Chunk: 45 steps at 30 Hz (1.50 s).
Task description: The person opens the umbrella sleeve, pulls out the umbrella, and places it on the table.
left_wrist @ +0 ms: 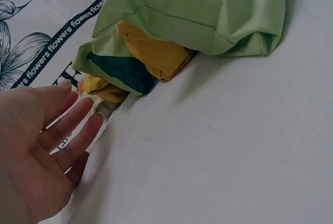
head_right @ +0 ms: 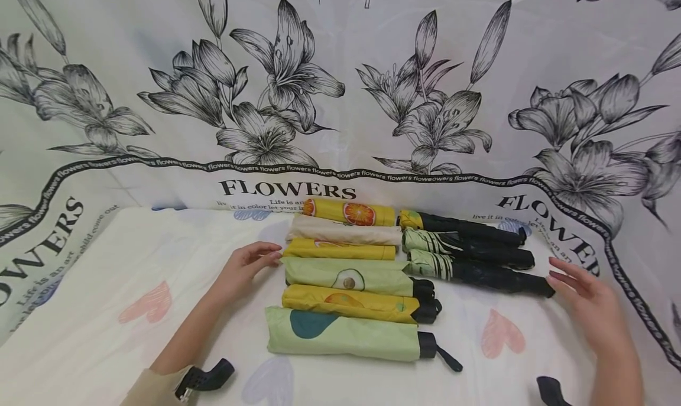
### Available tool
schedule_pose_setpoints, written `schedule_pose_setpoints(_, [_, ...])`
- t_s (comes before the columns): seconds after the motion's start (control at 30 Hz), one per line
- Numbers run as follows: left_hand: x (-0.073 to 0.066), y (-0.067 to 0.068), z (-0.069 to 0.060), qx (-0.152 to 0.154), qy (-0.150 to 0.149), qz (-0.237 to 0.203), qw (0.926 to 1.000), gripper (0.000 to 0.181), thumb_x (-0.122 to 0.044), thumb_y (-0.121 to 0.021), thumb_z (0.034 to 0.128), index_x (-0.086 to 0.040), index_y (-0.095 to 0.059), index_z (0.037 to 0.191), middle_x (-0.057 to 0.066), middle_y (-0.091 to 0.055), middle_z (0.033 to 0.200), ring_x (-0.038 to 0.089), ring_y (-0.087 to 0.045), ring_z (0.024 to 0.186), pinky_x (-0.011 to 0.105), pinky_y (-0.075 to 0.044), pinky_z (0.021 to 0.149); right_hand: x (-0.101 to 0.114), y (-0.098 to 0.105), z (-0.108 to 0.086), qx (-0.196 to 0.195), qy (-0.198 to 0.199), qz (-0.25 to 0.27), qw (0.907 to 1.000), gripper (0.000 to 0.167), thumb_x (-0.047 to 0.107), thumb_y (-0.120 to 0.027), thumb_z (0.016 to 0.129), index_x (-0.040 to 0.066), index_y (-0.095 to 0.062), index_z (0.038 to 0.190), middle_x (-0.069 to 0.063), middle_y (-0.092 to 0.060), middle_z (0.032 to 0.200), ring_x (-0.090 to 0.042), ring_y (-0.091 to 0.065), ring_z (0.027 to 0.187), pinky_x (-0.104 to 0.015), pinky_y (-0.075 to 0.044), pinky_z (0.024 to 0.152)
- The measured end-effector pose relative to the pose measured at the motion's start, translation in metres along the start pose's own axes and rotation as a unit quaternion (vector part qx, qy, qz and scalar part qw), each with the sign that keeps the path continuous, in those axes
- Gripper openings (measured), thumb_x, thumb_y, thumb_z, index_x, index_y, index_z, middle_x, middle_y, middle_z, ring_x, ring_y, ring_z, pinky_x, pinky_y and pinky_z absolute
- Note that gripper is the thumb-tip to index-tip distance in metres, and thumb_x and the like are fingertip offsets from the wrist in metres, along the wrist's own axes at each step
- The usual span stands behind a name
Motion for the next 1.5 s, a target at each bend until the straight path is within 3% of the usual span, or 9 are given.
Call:
schedule_pose_setpoints(0.13, [-0.005, -0.001, -0.006, 0.0, 0.003, 0.004, 1.0, 0.028, -0.005, -0.064, 0.1048, 0.012, -0.065, 0.128, 0.027, -0.071, 0.117, 0.023, -0.074, 0.095, 0.025, -0.06, 0.089, 0.029, -0.013, -0.004, -0.005, 0.008, -0.001, 1.0, 0.044, 0.008, -0.064, 0.105, 0.027, -0.064, 0.145, 0.038, -0.057, 0.123, 0.023, -0.058, 0.103, 0.002, -0.038, 0.092])
schedule_pose_setpoints(0.27, [-0.007, -0.005, -0.012, -0.005, 0.012, 0.015, 0.9998, 0.034, -0.008, -0.068, 0.103, 0.006, -0.065, 0.134, 0.024, -0.071, 0.121, 0.027, -0.074, 0.099, 0.022, -0.058, 0.089, 0.059, -0.037, -0.005, 0.007, 0.03, 0.041, 0.9987, 0.043, 0.007, -0.064, 0.106, 0.022, -0.064, 0.145, 0.031, -0.057, 0.128, 0.019, -0.06, 0.106, 0.0, -0.036, 0.098])
schedule_pose_setpoints(0.47, [-0.005, -0.009, -0.019, -0.015, 0.017, 0.013, 0.9997, 0.045, -0.007, -0.075, 0.0978, 0.0, -0.063, 0.14, 0.021, -0.069, 0.129, 0.028, -0.071, 0.112, 0.018, -0.055, 0.093, 0.097, -0.087, -0.012, 0.073, 0.09, 0.144, 0.9827, 0.039, -0.005, -0.061, 0.104, 0.01, -0.066, 0.139, 0.017, -0.067, 0.13, 0.007, -0.069, 0.108, -0.003, -0.047, 0.091])
schedule_pose_setpoints(0.57, [-0.003, -0.012, -0.02, -0.017, 0.01, 0.0, 0.9998, 0.043, -0.006, -0.076, 0.0963, 0.0, -0.065, 0.137, 0.019, -0.067, 0.135, 0.024, -0.069, 0.113, 0.018, -0.055, 0.094, 0.105, -0.11, -0.017, 0.104, 0.1, 0.138, 0.9798, 0.04, -0.005, -0.059, 0.105, 0.009, -0.063, 0.142, 0.017, -0.068, 0.132, 0.005, -0.069, 0.111, -0.006, -0.049, 0.094])
schedule_pose_setpoints(0.8, [-0.006, -0.017, -0.022, -0.012, -0.032, -0.029, 0.999, 0.038, 0.0, -0.077, 0.0934, 0.001, -0.069, 0.13, 0.021, -0.065, 0.135, 0.019, -0.069, 0.11, 0.021, -0.056, 0.095, 0.098, -0.145, -0.023, 0.141, 0.07, 0.055, 0.986, 0.038, 0.005, -0.062, 0.106, 0.008, -0.061, 0.144, 0.021, -0.066, 0.133, 0.007, -0.066, 0.113, -0.007, -0.05, 0.092])
schedule_pose_setpoints(1.1, [-0.01, -0.015, -0.024, -0.034, -0.077, 0.003, 0.9964, 0.022, 0.002, -0.072, 0.0973, 0.005, -0.074, 0.119, 0.021, -0.073, 0.118, 0.002, -0.068, 0.097, 0.016, -0.056, 0.086, 0.08, -0.171, -0.023, 0.2, 0.052, -0.014, 0.9783, 0.04, 0.012, -0.067, 0.105, -0.004, -0.06, 0.141, 0.026, -0.066, 0.126, 0.007, -0.067, 0.109, -0.011, -0.053, 0.09])
schedule_pose_setpoints(1.2, [-0.01, -0.015, -0.023, -0.033, -0.076, -0.003, 0.9966, 0.022, 0.002, -0.071, 0.0981, 0.005, -0.073, 0.12, 0.021, -0.073, 0.119, 0.002, -0.069, 0.098, 0.016, -0.056, 0.088, 0.075, -0.178, -0.023, 0.224, 0.052, -0.02, 0.9729, 0.04, 0.009, -0.068, 0.104, -0.007, -0.06, 0.139, 0.017, -0.069, 0.128, 0.006, -0.067, 0.109, -0.012, -0.053, 0.09])
schedule_pose_setpoints(1.37, [-0.007, -0.019, -0.021, -0.017, -0.055, -0.026, 0.998, 0.026, -0.001, -0.07, 0.0997, 0.003, -0.072, 0.125, 0.023, -0.069, 0.128, 0.009, -0.071, 0.103, 0.019, -0.057, 0.091, 0.064, -0.192, -0.026, 0.258, 0.022, -0.041, 0.9651, 0.042, 0.014, -0.07, 0.103, -0.003, -0.061, 0.14, -0.013, -0.066, 0.139, 0.004, -0.067, 0.109, -0.019, -0.054, 0.087])
schedule_pose_setpoints(1.5, [-0.008, -0.02, -0.02, -0.019, -0.061, -0.023, 0.9977, 0.022, 0.001, -0.069, 0.0993, 0.004, -0.073, 0.121, 0.02, -0.072, 0.121, 0.007, -0.07, 0.101, 0.018, -0.057, 0.089, 0.054, -0.2, -0.028, 0.275, -0.01, -0.053, 0.9599, 0.045, 0.019, -0.071, 0.103, 0.001, -0.061, 0.142, -0.022, -0.062, 0.143, 0.002, -0.065, 0.112, -0.024, -0.054, 0.086])
Point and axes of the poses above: each hand's wrist, its own z-axis towards the middle knuckle, its own y-axis out of the back of the hand, x = y × z, the point moved 10 cm from there along z, towards the middle knuckle
